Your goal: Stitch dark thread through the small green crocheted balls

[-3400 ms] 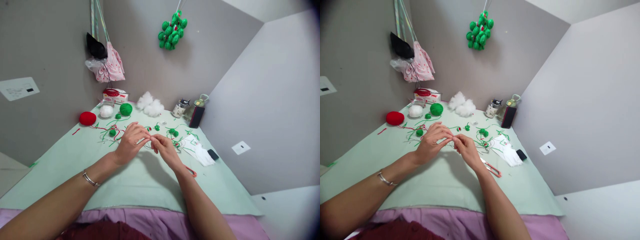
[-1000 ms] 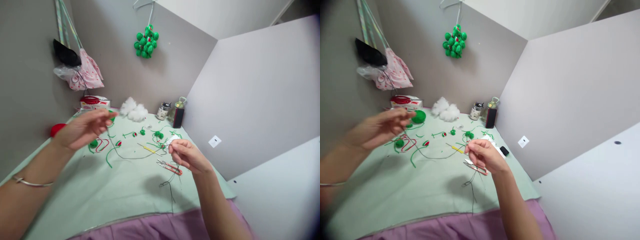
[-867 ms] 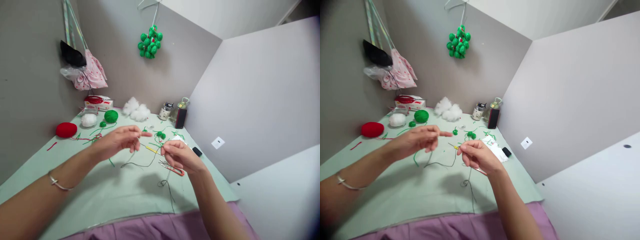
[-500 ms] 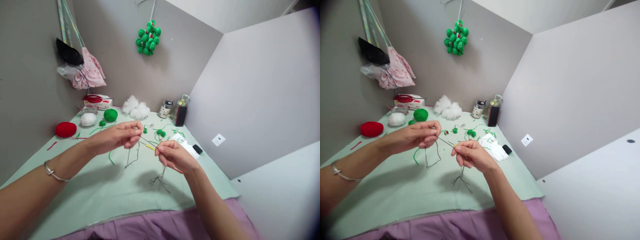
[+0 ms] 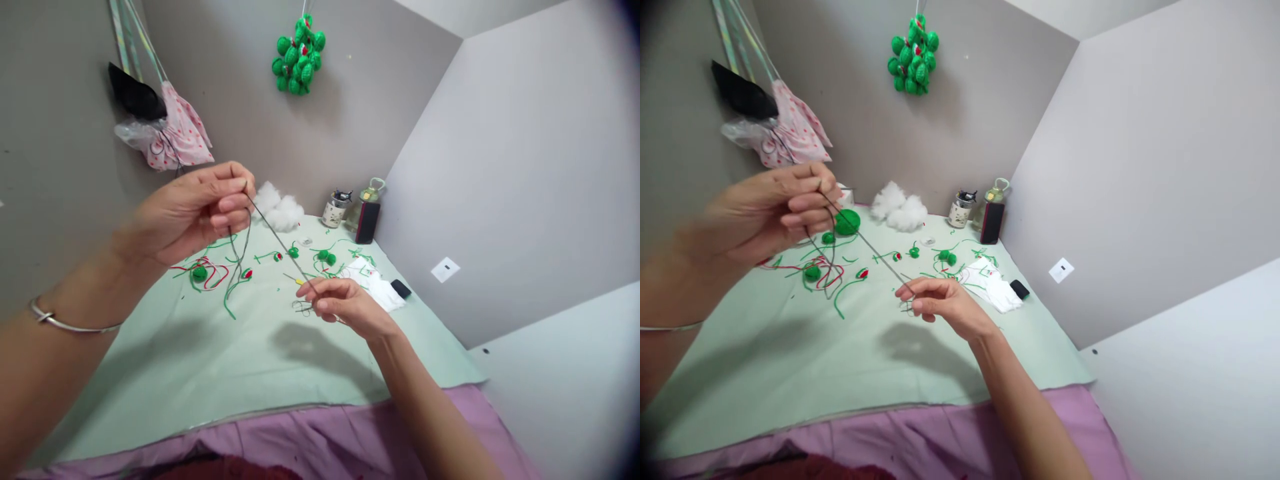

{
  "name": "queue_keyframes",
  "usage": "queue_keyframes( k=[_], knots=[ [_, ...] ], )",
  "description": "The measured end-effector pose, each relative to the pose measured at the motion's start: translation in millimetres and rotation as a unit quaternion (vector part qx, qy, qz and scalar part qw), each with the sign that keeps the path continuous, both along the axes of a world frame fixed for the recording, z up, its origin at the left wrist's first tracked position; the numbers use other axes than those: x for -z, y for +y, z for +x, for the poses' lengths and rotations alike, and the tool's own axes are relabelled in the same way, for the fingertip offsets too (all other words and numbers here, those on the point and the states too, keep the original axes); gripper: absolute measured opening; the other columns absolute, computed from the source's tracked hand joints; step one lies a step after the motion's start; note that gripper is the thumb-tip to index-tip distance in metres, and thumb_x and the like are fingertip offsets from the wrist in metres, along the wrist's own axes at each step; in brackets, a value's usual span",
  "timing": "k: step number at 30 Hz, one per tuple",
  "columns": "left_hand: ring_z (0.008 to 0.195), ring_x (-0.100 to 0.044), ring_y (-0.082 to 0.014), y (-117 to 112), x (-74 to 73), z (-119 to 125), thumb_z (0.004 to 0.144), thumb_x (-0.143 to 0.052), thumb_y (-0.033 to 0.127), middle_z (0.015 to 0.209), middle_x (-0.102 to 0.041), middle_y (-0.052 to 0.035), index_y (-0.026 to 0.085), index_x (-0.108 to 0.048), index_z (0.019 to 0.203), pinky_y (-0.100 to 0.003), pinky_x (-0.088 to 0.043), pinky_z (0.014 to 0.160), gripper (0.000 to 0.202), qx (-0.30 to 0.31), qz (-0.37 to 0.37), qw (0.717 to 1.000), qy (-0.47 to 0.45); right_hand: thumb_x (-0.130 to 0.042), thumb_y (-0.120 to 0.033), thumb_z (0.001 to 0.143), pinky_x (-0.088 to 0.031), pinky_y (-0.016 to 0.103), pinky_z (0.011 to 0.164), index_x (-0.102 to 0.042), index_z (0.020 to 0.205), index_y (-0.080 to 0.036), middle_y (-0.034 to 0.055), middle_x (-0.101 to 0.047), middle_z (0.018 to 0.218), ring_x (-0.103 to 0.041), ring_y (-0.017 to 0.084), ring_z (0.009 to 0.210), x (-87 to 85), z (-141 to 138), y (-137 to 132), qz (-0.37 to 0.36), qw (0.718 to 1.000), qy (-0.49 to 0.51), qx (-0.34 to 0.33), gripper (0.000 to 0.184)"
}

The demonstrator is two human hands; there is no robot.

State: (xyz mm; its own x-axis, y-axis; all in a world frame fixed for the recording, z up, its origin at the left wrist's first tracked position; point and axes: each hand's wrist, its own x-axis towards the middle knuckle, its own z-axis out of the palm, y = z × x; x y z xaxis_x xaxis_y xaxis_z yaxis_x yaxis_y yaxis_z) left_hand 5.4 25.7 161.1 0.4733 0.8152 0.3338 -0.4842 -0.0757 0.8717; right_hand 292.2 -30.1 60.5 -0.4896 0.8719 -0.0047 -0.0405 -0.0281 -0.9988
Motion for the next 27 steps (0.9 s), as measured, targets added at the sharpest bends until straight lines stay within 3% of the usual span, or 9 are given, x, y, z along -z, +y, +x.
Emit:
queue_keyframes(
  k=[3, 5, 8, 11, 14, 17, 19, 22, 27],
  knots=[
    [0.041, -0.044, -0.0005, -7.0, -12.1, -1.2, 0.106, -0.035, 0.004, 0.057, -0.041, 0.0047, 0.009, -0.061, 0.075, -0.012, -0.037, 0.046, 0.041, -0.029, -0.009, 0.999, -0.014, -0.086, -0.028, 0.075, -0.036, 0.021, 0.053, -0.075, 0.105, -0.021, -0.0015, -0.064, 0.074, -0.047, 0.006, 0.058, 1.7, -5.4, 1.0, -0.031, 0.999, -0.012, -0.031, 0.033],
    [0.04, -0.043, -0.0005, -10.0, -15.2, -3.4, 0.107, -0.027, 0.002, 0.057, -0.041, 0.0048, 0.009, -0.061, 0.074, -0.013, -0.037, 0.046, 0.047, -0.043, -0.017, 0.999, -0.011, -0.087, -0.028, 0.073, -0.035, 0.021, 0.053, -0.073, 0.098, -0.02, -0.003, -0.062, 0.072, -0.046, 0.007, 0.058, 3.3, -10.1, 1.1, -0.043, 0.999, 0.003, -0.007, 0.03],
    [0.041, -0.045, -0.0009, -9.9, -8.7, -8.1, 0.104, -0.041, 0.003, 0.057, -0.042, 0.0047, 0.009, -0.063, 0.077, -0.013, -0.039, 0.047, 0.035, -0.049, -0.005, 0.999, -0.003, -0.086, -0.033, 0.074, -0.038, 0.023, 0.058, -0.073, 0.083, -0.018, -0.0005, -0.063, 0.078, -0.048, 0.008, 0.064, 4.6, -16.7, 0.6, -0.021, 1.0, -0.004, 0.011, 0.022],
    [0.044, -0.048, -0.0022, -4.1, 9.2, -14.3, 0.095, -0.065, 0.01, 0.058, -0.045, 0.0035, 0.008, -0.065, 0.081, -0.012, -0.041, 0.047, 0.014, -0.043, 0.012, 0.999, 0.0, -0.085, -0.037, 0.076, -0.046, 0.028, 0.075, -0.076, 0.077, -0.019, 0.0046, -0.069, 0.089, -0.057, 0.014, 0.081, 6.4, -19.8, -0.2, 0.027, 0.999, 0.022, -0.018, 0.021],
    [0.048, -0.047, -0.0026, 5.9, 34.1, -23.4, 0.086, -0.078, 0.015, 0.06, -0.047, 0.0029, 0.008, -0.066, 0.085, -0.012, -0.043, 0.048, 0.014, -0.041, 0.005, 0.999, 0.0, -0.085, -0.042, 0.075, -0.046, 0.033, 0.085, -0.076, 0.072, -0.022, 0.0082, -0.07, 0.107, -0.058, 0.019, 0.096, 10.1, -18.5, -1.6, 0.066, 0.991, 0.115, -0.021, 0.022],
    [0.048, -0.044, -0.0025, 17.6, 62.9, -37.9, 0.08, -0.08, 0.013, 0.06, -0.046, 0.0031, 0.009, -0.064, 0.079, -0.012, -0.042, 0.047, 0.017, -0.073, -0.032, 0.997, -0.012, -0.085, -0.049, 0.071, -0.045, 0.034, 0.08, -0.068, 0.058, -0.024, 0.0066, -0.066, 0.088, -0.054, 0.019, 0.085, 11.6, -13.1, -5.1, 0.107, 0.975, 0.193, -0.012, 0.033],
    [0.049, -0.041, -0.0031, 25.2, 82.3, -50.6, 0.081, -0.076, 0.01, 0.059, -0.044, 0.0041, 0.01, -0.063, 0.08, -0.012, -0.041, 0.048, 0.014, -0.102, -0.067, 0.993, -0.005, -0.084, -0.054, 0.068, -0.044, 0.037, 0.078, -0.057, 0.048, -0.023, 0.005, -0.058, 0.074, -0.05, 0.02, 0.079, 9.1, -6.9, -9.1, 0.131, 0.967, 0.217, 0.03, 0.046],
    [0.049, -0.04, -0.0055, 35.2, 107.3, -70.7, 0.08, -0.074, 0.012, 0.058, -0.044, 0.004, 0.014, -0.062, 0.081, -0.014, -0.039, 0.046, 0.012, -0.136, -0.095, 0.986, 0.02, -0.083, -0.064, 0.064, -0.044, 0.04, 0.077, -0.044, 0.042, -0.023, 0.0035, -0.039, 0.06, -0.045, 0.023, 0.077, 2.5, 6.6, -17.0, 0.155, 0.951, 0.223, 0.151, 0.06],
    [0.05, -0.04, -0.0074, 44.1, 127.0, -89.5, 0.079, -0.072, 0.012, 0.058, -0.045, 0.0026, 0.016, -0.064, 0.079, -0.015, -0.04, 0.048, 0.009, -0.181, -0.112, 0.975, 0.059, -0.076, -0.076, 0.067, -0.041, 0.035, 0.063, -0.054, 0.052, -0.03, -0.003, -0.011, 0.053, -0.03, 0.02, 0.059, -3.8, 28.5, -29.6, 0.207, 0.888, 0.249, 0.326, 0.053]
  ],
)
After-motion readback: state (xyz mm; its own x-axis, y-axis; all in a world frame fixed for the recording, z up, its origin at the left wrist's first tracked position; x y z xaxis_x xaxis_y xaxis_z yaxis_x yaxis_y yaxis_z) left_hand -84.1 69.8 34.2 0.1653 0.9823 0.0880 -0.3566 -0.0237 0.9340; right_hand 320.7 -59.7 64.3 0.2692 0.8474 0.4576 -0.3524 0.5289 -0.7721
